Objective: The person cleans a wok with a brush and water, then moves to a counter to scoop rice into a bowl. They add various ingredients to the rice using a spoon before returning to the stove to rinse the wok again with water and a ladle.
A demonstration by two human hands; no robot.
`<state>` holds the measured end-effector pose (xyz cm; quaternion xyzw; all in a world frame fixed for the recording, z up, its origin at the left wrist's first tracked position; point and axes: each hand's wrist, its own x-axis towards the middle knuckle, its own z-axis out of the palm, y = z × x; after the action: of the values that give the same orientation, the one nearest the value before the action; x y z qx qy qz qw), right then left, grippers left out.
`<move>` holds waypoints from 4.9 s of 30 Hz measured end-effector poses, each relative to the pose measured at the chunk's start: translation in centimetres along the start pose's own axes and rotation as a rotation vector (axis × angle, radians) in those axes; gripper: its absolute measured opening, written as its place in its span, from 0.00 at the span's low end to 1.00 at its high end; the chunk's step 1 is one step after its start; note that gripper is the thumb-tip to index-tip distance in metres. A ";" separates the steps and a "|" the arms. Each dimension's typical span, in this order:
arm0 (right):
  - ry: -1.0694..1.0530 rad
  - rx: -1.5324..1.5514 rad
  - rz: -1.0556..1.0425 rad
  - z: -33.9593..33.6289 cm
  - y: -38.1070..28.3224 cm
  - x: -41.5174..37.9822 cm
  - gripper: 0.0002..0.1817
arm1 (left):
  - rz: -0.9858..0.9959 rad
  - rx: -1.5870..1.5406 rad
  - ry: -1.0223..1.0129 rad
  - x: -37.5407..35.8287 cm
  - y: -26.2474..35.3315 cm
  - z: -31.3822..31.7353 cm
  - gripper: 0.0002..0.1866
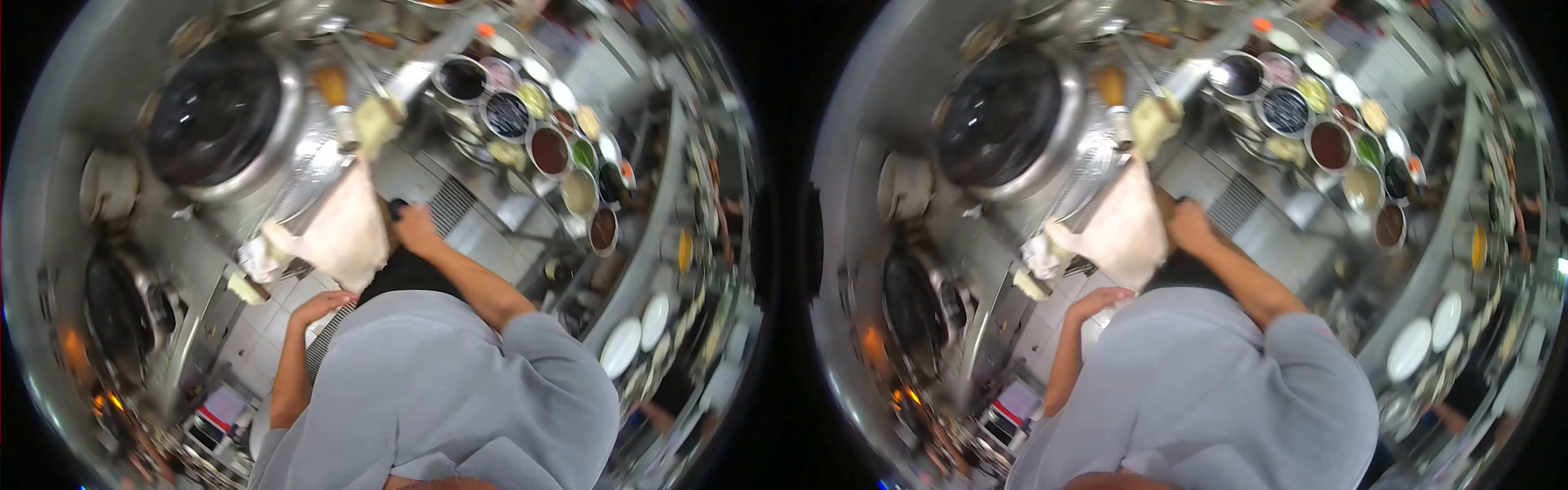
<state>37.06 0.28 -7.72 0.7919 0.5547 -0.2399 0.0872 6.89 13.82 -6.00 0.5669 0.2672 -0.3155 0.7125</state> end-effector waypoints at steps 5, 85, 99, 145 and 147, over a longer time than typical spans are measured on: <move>0.445 0.670 0.045 -3.7 4.7 3.8 0.22 | 0.079 0.911 1.060 -0.8 -10.8 2.7 0.29; -0.053 -0.128 -0.446 -34.7 -17.6 34.7 0.38 | 0.902 0.443 1.551 -9.5 16.5 -12.3 0.15; 0.022 -0.547 -0.503 -39.5 -14.5 33.6 0.31 | 0.609 0.597 1.626 0.1 23.6 -19.0 0.05; 0.120 -0.583 -0.344 -41.0 -8.9 37.3 0.34 | 0.628 0.614 1.747 -0.2 23.8 -18.5 0.07; 0.226 -0.328 -0.337 -42.2 -11.9 41.4 0.34 | 0.636 0.631 1.721 -0.2 23.5 -18.9 0.08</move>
<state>49.17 56.38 10.72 0.6855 0.7164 -0.0680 0.1107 24.03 35.97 5.08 0.8145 0.4347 0.3577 0.1404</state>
